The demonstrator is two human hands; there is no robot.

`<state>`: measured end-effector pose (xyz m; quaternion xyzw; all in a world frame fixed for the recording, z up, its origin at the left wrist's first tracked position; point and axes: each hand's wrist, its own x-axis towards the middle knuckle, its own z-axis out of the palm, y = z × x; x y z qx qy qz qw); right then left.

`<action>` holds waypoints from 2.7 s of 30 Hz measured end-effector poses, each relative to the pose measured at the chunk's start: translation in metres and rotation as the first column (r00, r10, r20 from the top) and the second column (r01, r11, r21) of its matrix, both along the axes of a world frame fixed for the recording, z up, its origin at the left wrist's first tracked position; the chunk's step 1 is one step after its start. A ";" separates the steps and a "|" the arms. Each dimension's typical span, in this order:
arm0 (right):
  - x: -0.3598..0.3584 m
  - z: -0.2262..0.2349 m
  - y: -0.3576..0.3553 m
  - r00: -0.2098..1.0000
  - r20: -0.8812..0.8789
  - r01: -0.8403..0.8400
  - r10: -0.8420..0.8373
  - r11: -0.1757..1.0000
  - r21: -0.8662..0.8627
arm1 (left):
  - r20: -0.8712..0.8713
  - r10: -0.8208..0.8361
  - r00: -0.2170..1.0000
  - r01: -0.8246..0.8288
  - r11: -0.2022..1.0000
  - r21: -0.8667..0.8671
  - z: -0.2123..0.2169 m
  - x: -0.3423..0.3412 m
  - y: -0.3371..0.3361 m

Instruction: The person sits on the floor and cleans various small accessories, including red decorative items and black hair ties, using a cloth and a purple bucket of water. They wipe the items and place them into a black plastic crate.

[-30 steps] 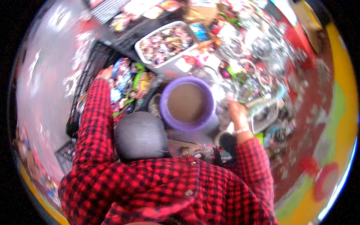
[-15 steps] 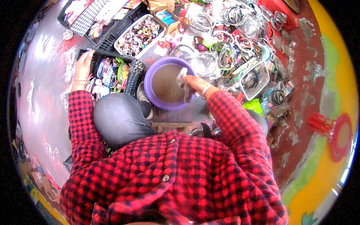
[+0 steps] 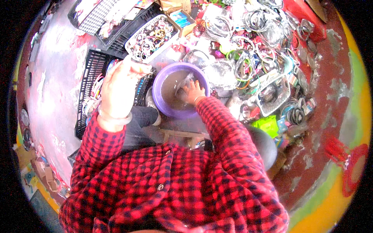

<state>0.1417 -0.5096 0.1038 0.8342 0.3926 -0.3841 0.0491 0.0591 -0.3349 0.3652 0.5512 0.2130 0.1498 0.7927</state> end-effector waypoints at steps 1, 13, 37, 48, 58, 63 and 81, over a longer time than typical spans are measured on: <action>0.001 -0.026 0.000 0.994 -0.020 -0.112 0.111 0.992 -0.050 | -0.039 0.083 0.996 -0.087 0.990 -0.113 0.001 0.005 -0.001; 0.004 -0.105 0.016 0.996 -0.039 0.074 -0.074 0.997 0.000 | -0.117 -0.086 0.989 0.064 0.981 -0.185 -0.003 0.023 -0.006; -0.042 0.002 -0.027 0.175 -0.879 0.977 -0.444 -0.033 0.211 | -0.648 -0.139 0.749 0.048 0.987 -0.156 -0.240 -0.008 -0.095; -0.065 0.039 -0.013 0.192 -0.656 0.954 -0.730 -0.018 0.300 | -0.656 -0.204 0.727 0.080 0.974 -0.214 -0.221 -0.010 -0.109; -0.070 0.056 0.009 0.396 -0.622 0.908 -0.676 0.190 0.372 | -0.458 -0.034 0.889 -0.068 0.977 -0.204 -0.252 -0.005 -0.092; -0.086 0.067 0.015 0.325 -0.725 0.924 -0.607 0.040 0.381 | -0.527 -0.060 0.848 -0.231 0.852 -0.469 -0.240 -0.005 -0.080; -0.062 0.047 0.005 0.139 -0.847 0.972 -0.514 -0.094 0.217 | -0.448 -0.133 0.884 -0.087 0.895 -0.437 -0.202 0.000 -0.116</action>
